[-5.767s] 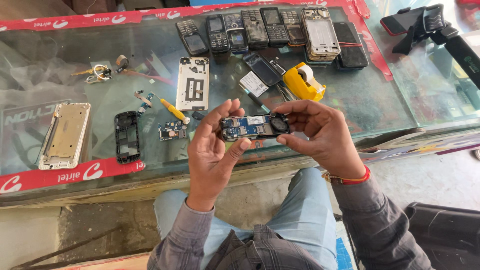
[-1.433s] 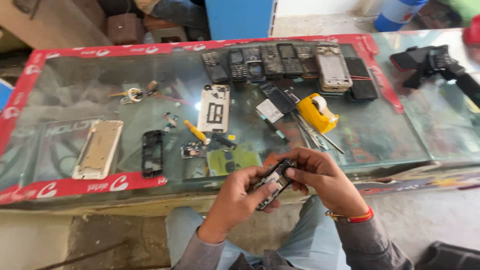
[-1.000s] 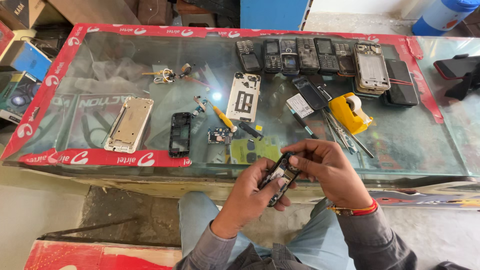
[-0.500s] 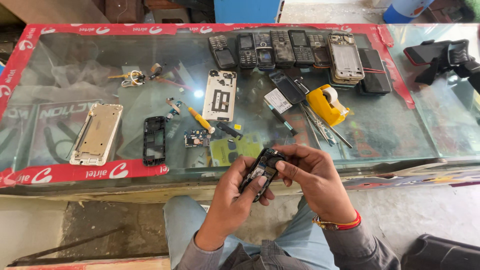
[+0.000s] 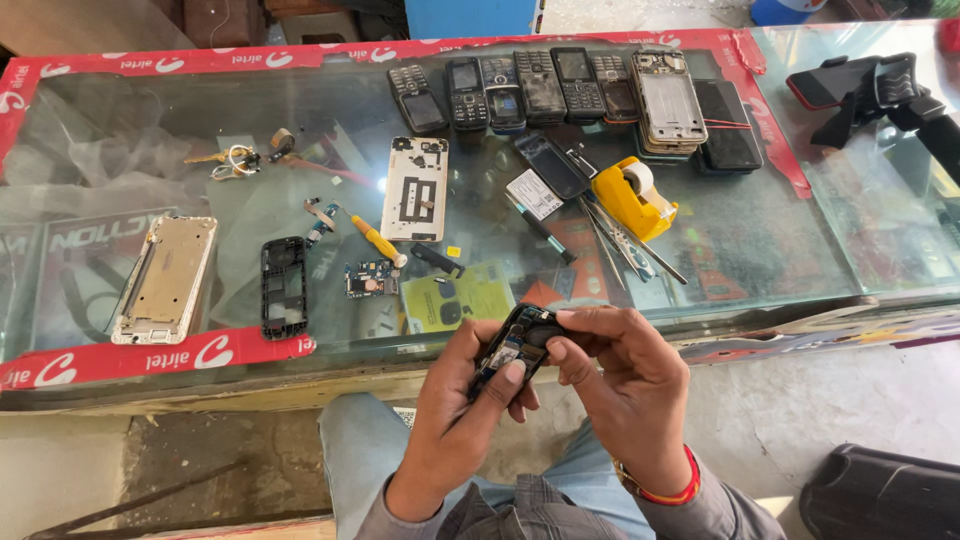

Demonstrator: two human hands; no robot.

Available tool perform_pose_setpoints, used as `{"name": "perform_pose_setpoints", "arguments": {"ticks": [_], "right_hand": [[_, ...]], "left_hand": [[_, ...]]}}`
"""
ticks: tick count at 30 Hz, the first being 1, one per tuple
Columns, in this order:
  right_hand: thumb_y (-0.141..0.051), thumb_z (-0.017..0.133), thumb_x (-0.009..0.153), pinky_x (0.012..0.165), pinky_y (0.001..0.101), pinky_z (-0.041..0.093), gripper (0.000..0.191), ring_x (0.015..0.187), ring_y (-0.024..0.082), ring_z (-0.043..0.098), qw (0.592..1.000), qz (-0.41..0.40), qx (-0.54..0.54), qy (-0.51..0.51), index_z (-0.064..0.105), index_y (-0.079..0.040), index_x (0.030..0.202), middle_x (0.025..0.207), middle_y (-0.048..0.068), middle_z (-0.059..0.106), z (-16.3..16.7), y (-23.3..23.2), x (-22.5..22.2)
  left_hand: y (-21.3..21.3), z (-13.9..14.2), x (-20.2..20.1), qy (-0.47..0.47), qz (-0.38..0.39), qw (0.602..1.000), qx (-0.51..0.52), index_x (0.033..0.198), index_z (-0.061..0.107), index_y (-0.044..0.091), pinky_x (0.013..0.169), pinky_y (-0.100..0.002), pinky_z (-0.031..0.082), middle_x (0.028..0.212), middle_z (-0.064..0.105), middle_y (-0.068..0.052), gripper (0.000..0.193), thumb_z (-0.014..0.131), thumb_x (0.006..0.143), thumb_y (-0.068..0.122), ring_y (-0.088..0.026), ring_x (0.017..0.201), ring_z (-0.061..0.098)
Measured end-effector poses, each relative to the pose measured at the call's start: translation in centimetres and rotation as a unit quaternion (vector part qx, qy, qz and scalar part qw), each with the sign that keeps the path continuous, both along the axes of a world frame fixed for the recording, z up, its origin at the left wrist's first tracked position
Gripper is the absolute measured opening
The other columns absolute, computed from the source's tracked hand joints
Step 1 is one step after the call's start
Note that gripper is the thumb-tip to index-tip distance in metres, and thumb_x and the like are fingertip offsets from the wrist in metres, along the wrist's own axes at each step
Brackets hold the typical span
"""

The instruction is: The person repairs a disassembled mobile phone on a glass workbench. They use tweezers to work on the phone's internal board, then hold and turn the board and housing, aligning components and fitting the board into the phone housing.

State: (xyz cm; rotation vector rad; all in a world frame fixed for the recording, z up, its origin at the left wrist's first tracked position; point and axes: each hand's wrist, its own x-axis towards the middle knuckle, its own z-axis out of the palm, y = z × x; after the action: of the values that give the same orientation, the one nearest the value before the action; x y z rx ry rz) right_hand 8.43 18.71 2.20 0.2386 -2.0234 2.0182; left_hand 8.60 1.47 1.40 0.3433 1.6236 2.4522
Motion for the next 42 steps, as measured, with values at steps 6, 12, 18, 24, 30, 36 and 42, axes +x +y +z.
{"name": "perform_pose_setpoints", "arguments": {"ticks": [6, 12, 18, 24, 30, 36, 42], "right_hand": [[0.011, 0.071, 0.092, 0.085, 0.0234, 0.056, 0.022, 0.104, 0.013, 0.069, 0.997, -0.005, 0.033, 0.068, 0.068, 0.006, 0.114, 0.117, 0.017, 0.073, 0.8, 0.3, 0.8], [0.009, 0.075, 0.090, 0.074, 0.0185, 0.053, 0.022, 0.096, 0.009, 0.068, 0.990, -0.045, 0.083, 0.104, 0.069, 0.004, 0.111, 0.116, 0.017, 0.073, 1.9, 0.3, 1.5], [0.011, 0.070, 0.094, 0.090, 0.0265, 0.056, 0.020, 0.105, 0.015, 0.068, 0.995, 0.006, -0.031, 0.091, 0.061, 0.006, 0.111, 0.115, 0.017, 0.068, 2.4, 0.3, 2.4], [0.012, 0.071, 0.092, 0.091, 0.0299, 0.058, 0.032, 0.101, 0.017, 0.068, 0.996, 0.008, -0.078, 0.053, 0.054, 0.007, 0.119, 0.109, 0.016, 0.067, 2.7, 0.7, 3.3], [0.011, 0.069, 0.092, 0.092, 0.0323, 0.061, 0.029, 0.105, 0.021, 0.072, 0.994, 0.022, -0.105, 0.039, 0.056, 0.007, 0.117, 0.110, 0.018, 0.069, 3.0, 0.9, 3.9], [0.006, 0.071, 0.092, 0.077, 0.0262, 0.056, 0.021, 0.091, 0.015, 0.069, 0.997, -0.001, -0.083, -0.005, 0.065, 0.009, 0.111, 0.109, 0.016, 0.069, 3.0, 1.4, 3.7], [0.000, 0.071, 0.097, 0.066, 0.0241, 0.048, 0.017, 0.078, 0.011, 0.060, 0.972, 0.069, -0.209, -0.080, 0.064, 0.009, 0.109, 0.099, 0.011, 0.065, 3.0, 2.3, 2.0]], "left_hand": [[0.6, 0.4, 0.4, 0.034, 0.019, 0.999, -0.006, 0.126, 0.057, -0.001, 0.067, -0.024, 0.053, 0.100, 0.065, -0.006, 0.024, 0.056, 0.107, 0.014, -0.010, 0.080, 0.064], [0.8, 0.5, 0.5, 0.059, 0.005, 0.998, 0.000, 0.127, 0.055, -0.001, 0.069, -0.024, 0.053, 0.102, 0.066, -0.006, 0.023, 0.057, 0.107, 0.011, -0.010, 0.083, 0.064], [0.6, 0.0, 0.8, 0.095, -0.008, 0.995, 0.000, 0.126, 0.056, -0.001, 0.073, -0.024, 0.053, 0.102, 0.067, -0.007, 0.020, 0.058, 0.109, 0.009, -0.010, 0.086, 0.064], [0.6, -0.3, 1.0, 0.117, -0.022, 0.993, 0.001, 0.125, 0.056, -0.002, 0.075, -0.025, 0.055, 0.105, 0.068, -0.009, 0.020, 0.060, 0.108, 0.007, -0.012, 0.088, 0.066], [0.4, 0.0, 1.0, 0.139, -0.032, 0.990, -0.011, 0.125, 0.057, -0.002, 0.077, -0.026, 0.055, 0.104, 0.069, -0.010, 0.020, 0.059, 0.109, 0.009, -0.013, 0.089, 0.067], [0.6, 0.7, 1.1, 0.154, -0.015, 0.987, -0.039, 0.124, 0.056, -0.002, 0.074, -0.025, 0.055, 0.102, 0.070, -0.009, 0.020, 0.060, 0.108, 0.009, -0.012, 0.086, 0.067], [0.9, 0.9, 1.0, 0.120, -0.014, 0.991, -0.062, 0.124, 0.056, -0.002, 0.071, -0.024, 0.054, 0.099, 0.070, -0.008, 0.021, 0.058, 0.108, 0.011, -0.011, 0.082, 0.066]]}}
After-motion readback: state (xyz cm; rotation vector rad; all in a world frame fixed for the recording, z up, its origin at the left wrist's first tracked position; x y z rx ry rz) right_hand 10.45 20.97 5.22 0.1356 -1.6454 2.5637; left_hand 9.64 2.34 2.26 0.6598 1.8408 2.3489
